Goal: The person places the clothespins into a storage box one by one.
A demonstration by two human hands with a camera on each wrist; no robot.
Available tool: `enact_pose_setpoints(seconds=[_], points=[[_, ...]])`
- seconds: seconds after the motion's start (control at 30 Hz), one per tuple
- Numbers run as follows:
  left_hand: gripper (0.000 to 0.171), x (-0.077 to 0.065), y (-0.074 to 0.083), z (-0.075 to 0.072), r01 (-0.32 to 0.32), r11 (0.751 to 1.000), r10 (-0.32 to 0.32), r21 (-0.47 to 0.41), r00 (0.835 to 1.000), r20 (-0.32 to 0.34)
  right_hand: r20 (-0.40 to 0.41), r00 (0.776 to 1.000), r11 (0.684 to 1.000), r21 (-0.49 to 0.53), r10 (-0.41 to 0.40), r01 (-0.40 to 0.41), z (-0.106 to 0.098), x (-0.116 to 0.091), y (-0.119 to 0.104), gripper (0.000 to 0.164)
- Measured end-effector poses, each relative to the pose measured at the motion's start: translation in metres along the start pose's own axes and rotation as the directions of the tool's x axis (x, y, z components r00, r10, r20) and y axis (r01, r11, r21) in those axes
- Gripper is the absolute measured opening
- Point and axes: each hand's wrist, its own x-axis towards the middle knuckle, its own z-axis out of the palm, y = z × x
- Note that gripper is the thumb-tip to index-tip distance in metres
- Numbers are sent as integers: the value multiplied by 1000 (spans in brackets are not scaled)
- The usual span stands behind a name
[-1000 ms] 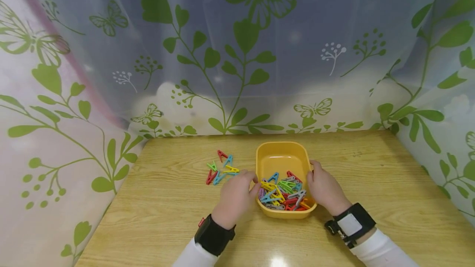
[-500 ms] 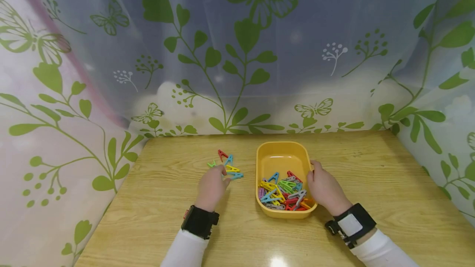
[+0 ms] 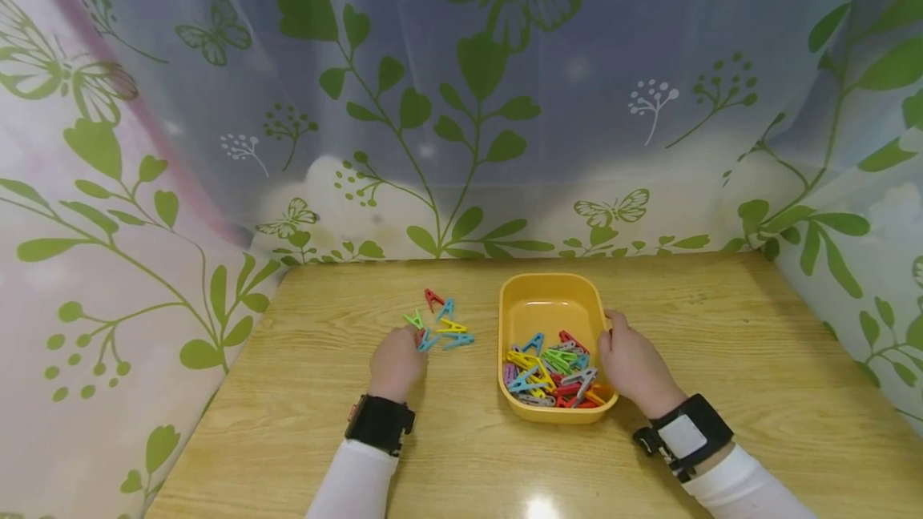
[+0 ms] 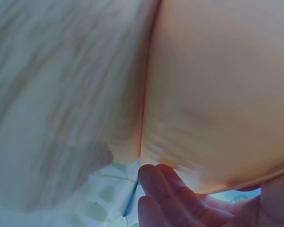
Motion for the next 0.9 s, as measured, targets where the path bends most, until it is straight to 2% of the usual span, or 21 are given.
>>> enact_pose_setpoints(seconds=[0.1,0.27,0.5,0.7,0.8,0.9], points=[[8,0,-1,0,10,1000,-10,-2,1000,6,0,1000,1000,2,3,-3,1,0,0,51],[16,1,-4,0,18,1000,-18,0,1000,19,-8,1000,1000,-2,-4,4,1,1,1,51],[19,3,-8,3,23,999,-24,25,999,39,-18,1000,1000,-7,-24,24,0,1,1,50],[22,2,-6,3,14,1000,-14,15,1000,16,-14,1000,1000,-7,-16,16,0,0,0,50],[15,2,-2,4,-11,1000,11,0,1000,14,-12,1000,1000,-7,-12,12,0,1,0,50],[11,2,3,6,-66,998,66,-16,997,28,-8,1000,1000,-3,-14,14,0,1,0,50]])
